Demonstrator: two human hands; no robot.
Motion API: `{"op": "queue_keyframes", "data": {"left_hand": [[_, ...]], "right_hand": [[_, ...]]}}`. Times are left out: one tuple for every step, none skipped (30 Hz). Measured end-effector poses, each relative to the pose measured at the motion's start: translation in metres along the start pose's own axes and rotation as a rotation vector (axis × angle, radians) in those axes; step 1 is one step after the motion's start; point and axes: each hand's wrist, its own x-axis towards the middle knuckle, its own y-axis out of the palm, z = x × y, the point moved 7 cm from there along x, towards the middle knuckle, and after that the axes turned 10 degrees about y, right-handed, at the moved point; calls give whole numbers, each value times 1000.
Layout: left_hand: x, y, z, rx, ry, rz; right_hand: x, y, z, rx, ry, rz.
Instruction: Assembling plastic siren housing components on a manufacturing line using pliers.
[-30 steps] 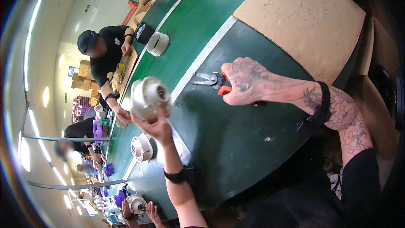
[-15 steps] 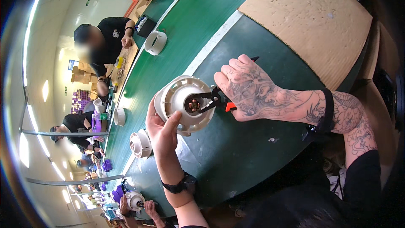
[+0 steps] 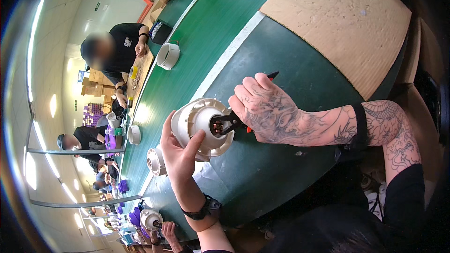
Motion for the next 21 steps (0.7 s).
{"op": "queue_keyframes", "data": {"left_hand": [[-1, 0, 0, 24, -7, -2], [-2, 0, 0, 48, -14, -4], [-2, 1, 0, 49, -15, -4], [-2, 2, 0, 61, -10, -4], [-2, 2, 0, 73, -5, -3], [-2, 4, 0, 72, -6, -1], [-2, 5, 0, 88, 7, -9], [-2, 7, 0, 104, 21, -17], [-3, 11, 0, 104, 20, -17], [-3, 13, -2, 150, 58, -43], [-4, 15, -4, 196, 97, -69], [-5, 18, -5, 281, 185, -85], [-5, 19, -4, 280, 185, -84], [-4, 20, -6, 281, 217, -107], [-4, 19, -7, 285, 244, -131], [-1, 13, -2, 164, 207, -126], [0, 6, 4, 71, 130, -126], [2, 1, 6, 40, 70, -105], [4, -4, 9, 10, 11, -83], [4, -7, 8, 14, 8, -88], [6, -6, 11, -46, -31, -63]], "right_hand": [[0, 0, 1, 2, -12, 2], [0, 0, 2, 4, -24, 4], [0, 0, 2, 5, -23, 4], [0, 2, 1, -3, -24, 34], [0, 3, 1, -11, -25, 63], [0, 3, 1, -12, -23, 64], [0, 4, 1, -21, -19, 88], [1, 5, 0, -32, -14, 111], [1, 4, -1, -32, -13, 111], [1, 8, -4, 51, 20, 200], [0, 13, -7, 133, 54, 288], [2, 15, -9, 132, 54, 289], [2, 27, -15, 250, 126, 409], [0, 36, -19, 368, 199, 527], [1, 36, -20, 369, 197, 530], [6, 23, -19, 280, 117, 343], [8, 9, -17, 192, 37, 156], [9, 7, -16, 151, 45, 223], [9, 8, -15, 155, 41, 223], [8, 9, -15, 115, 23, 183], [7, 6, -15, 71, 11, 142]]}}
